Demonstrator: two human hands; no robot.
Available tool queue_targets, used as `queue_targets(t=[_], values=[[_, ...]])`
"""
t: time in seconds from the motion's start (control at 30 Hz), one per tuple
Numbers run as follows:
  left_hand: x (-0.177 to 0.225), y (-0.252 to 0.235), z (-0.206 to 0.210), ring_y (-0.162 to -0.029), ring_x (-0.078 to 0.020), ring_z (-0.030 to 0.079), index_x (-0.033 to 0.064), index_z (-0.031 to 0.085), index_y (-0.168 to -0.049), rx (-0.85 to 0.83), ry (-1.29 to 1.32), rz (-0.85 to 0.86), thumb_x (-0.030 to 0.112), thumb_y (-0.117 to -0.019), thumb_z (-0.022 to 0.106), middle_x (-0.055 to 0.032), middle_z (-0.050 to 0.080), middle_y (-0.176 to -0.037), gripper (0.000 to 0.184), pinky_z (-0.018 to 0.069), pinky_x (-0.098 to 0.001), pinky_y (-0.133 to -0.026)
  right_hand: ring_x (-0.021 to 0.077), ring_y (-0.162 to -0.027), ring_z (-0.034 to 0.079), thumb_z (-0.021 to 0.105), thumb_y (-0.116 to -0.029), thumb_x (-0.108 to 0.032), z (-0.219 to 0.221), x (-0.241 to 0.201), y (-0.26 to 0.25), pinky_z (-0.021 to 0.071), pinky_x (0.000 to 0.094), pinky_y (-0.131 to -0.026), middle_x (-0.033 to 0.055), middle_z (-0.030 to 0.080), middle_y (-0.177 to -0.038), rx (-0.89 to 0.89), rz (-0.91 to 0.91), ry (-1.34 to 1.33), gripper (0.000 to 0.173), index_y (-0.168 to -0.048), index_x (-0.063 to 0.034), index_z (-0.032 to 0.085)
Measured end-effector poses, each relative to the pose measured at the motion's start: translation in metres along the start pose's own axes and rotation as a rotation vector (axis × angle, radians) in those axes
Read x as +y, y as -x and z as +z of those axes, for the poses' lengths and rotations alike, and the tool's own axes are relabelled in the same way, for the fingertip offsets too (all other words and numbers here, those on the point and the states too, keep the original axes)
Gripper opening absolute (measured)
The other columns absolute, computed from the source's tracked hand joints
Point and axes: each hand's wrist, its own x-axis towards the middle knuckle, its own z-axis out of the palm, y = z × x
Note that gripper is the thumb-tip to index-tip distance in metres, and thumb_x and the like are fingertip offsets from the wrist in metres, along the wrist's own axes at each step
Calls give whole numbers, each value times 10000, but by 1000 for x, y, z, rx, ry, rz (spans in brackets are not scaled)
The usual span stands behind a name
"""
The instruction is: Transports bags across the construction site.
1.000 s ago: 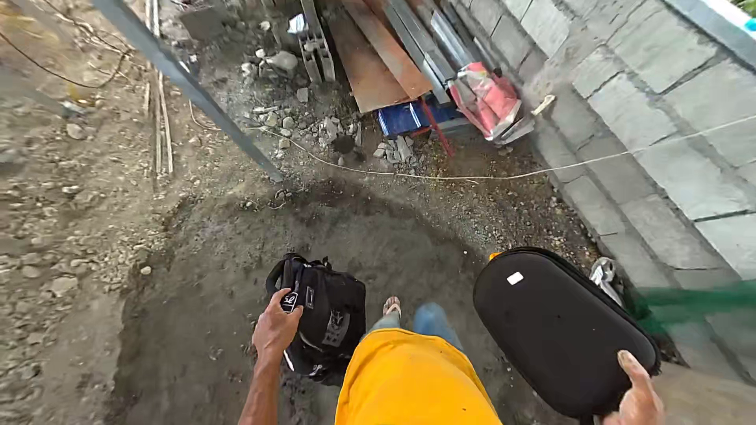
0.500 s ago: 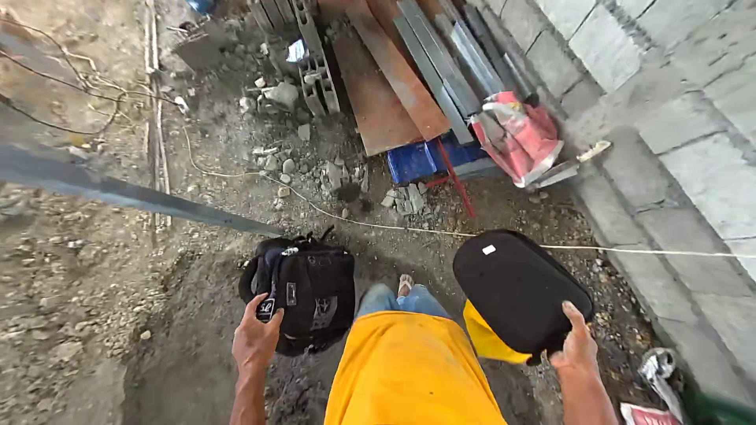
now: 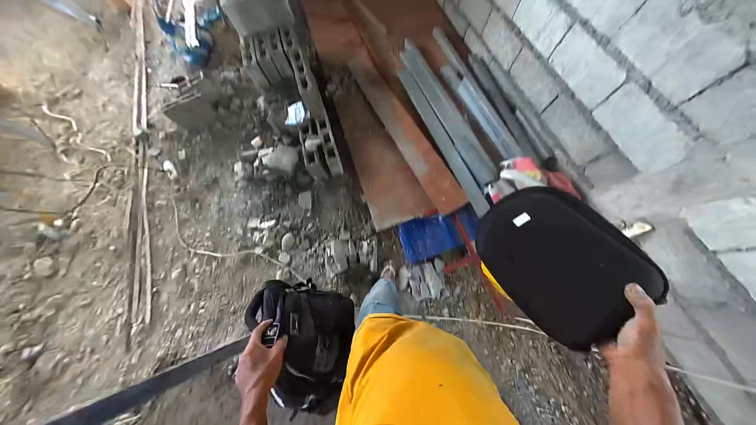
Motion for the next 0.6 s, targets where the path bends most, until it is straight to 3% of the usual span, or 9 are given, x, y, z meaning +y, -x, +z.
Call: queue_targets(t=[0.13, 0.27, 0.4, 0.6], values=[[55, -71, -7, -1112, -484, 656, 155, 608, -1399, -57, -11, -34, 197, -869, 778, -241, 692, -1213, 558, 475, -745, -899, 90, -1047, 665, 485, -1014, -474, 80, -34, -46, 586, 400, -895, -19, 661, -1178, 27, 10, 39, 469, -1379, -180, 518], [106, -137, -18, -1109, -493, 656, 148, 603, -1408, -3, 26, 1, 190, -874, 773, -257, 688, -1215, 562, 468, -748, -899, 94, -1058, 657, 482, -1006, -499, 164, -59, -88, 582, 406, -892, -13, 651, -1195, -8, 41, 83, 498, -1392, -185, 508], [151, -192, -25, -1091, -501, 662, 123, 602, -1406, 102, 111, 49, 150, -880, 758, -262, 691, -1210, 550, 468, -748, -885, 161, -1071, 663, 585, -985, -464, 251, -63, -134, 575, 451, -901, 57, 664, -1216, 58, 92, 121, 524, -1384, -127, 544], [259, -307, -21, -1058, -516, 666, 96, 608, -1399, 200, 148, 93, 139, -880, 746, -281, 695, -1182, 538, 463, -747, -872, 167, -1087, 659, 589, -992, -465, 378, -62, -229, 568, 456, -914, 69, 664, -1216, 31, 109, 139, 510, -1358, -110, 563]])
